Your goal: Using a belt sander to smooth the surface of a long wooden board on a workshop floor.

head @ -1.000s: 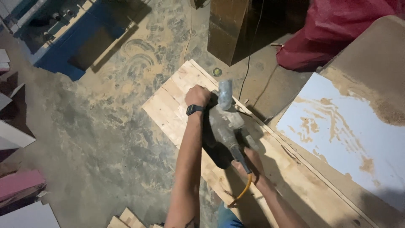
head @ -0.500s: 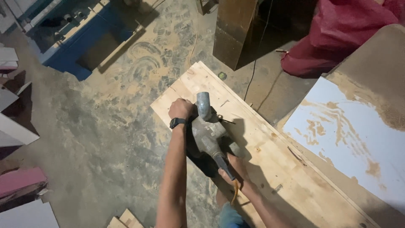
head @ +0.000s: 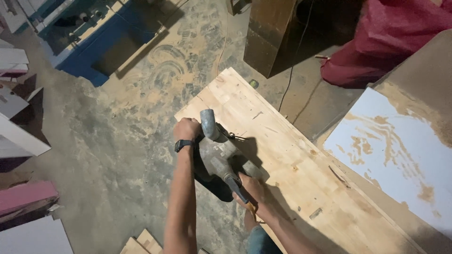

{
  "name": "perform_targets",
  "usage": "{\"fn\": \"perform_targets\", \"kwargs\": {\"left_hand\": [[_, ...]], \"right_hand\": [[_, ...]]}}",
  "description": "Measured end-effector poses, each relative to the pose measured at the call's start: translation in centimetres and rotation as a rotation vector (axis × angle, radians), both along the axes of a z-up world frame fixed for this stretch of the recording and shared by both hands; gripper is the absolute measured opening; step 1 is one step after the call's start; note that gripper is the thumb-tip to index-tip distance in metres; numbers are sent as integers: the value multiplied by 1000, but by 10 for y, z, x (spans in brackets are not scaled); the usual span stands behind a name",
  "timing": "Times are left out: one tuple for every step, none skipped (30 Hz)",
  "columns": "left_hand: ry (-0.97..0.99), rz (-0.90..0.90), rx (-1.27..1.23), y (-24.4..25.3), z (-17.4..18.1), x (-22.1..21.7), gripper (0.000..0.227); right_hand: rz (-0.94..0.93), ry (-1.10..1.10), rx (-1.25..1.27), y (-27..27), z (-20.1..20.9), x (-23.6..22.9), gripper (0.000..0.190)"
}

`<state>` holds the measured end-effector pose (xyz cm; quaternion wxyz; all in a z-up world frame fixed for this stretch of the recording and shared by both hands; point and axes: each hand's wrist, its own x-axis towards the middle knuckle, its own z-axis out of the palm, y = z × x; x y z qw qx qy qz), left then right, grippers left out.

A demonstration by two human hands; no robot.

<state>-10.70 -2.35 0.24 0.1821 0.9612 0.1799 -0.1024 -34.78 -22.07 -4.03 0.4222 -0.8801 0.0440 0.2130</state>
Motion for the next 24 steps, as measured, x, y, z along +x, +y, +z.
{"fn": "perform_targets", "kwargs": {"left_hand": [[2, 2, 2, 2, 5, -1, 41], [12, 21, -10, 3, 10, -3, 39], [22, 39, -22, 4, 15, -3, 38], [23, 40, -20, 9, 12, 0, 38], [42, 59, -28, 13, 8, 3, 36], [61, 77, -35, 17, 5, 6, 35], [62, 79, -34, 21, -1, 10, 35], [29, 65, -41, 26, -6, 13, 35], [-3, 53, -48, 30, -12, 17, 37], [-2, 56, -48, 28, -8, 17, 37], [-4, 62, -51, 26, -3, 17, 36], [-7, 67, -54, 24, 1, 17, 35], [-4, 70, -53, 23, -2, 20, 35], [-28, 61, -35, 22, -4, 23, 25], [-52, 51, -17, 21, -6, 26, 36], [-51, 54, -15, 19, -7, 30, 36], [-46, 45, 1, 15, -9, 35, 37], [-40, 37, 16, 12, -10, 39, 39], [-40, 36, 17, 3, -1, 40, 39], [-28, 27, 18, -6, 9, 40, 39], [-16, 18, 20, -16, 18, 39, 40], [-15, 17, 20, -20, 12, 49, 40], [-8, 12, 43, -23, 6, 57, 40], [-1, 6, 66, -27, 0, 65, 41]], "right_hand": [[2, 2, 2, 2, 2, 0, 53], [22, -15, 29, 4, 3, 1, 41], [40, -34, 55, 6, 5, 2, 30], [41, -33, 56, 8, 7, 6, 30], [40, -27, 62, 9, 9, 9, 29], [38, -20, 68, 11, 11, 12, 28], [40, -19, 69, 11, 13, 14, 28], [41, -11, 95, 12, 15, 16, 30], [44, -2, 120, 12, 16, 19, 31], [48, -1, 121, 13, 7, 21, 31], [62, -59, 88, 14, -2, 23, 43], [76, -118, 54, 14, -12, 24, 55], [79, -116, 56, 10, -2, 28, 55], [77, -124, 50, 6, 9, 32, 42], [74, -135, 45, 2, 19, 36, 34], [77, -133, 48, 0, 9, 38, 34], [71, -128, 31, -3, 0, 41, 32], [66, -122, 14, -6, -10, 43, 31], [64, -122, 15, -9, -11, 47, 31], [29, -101, 57, -13, -13, 51, 26], [-6, -79, 100, -17, -14, 55, 22], [-8, -79, 100, -21, -20, 57, 22], [-13, -62, 36, -25, -25, 58, 22], [-19, -46, -28, -29, -30, 60, 22]]}}
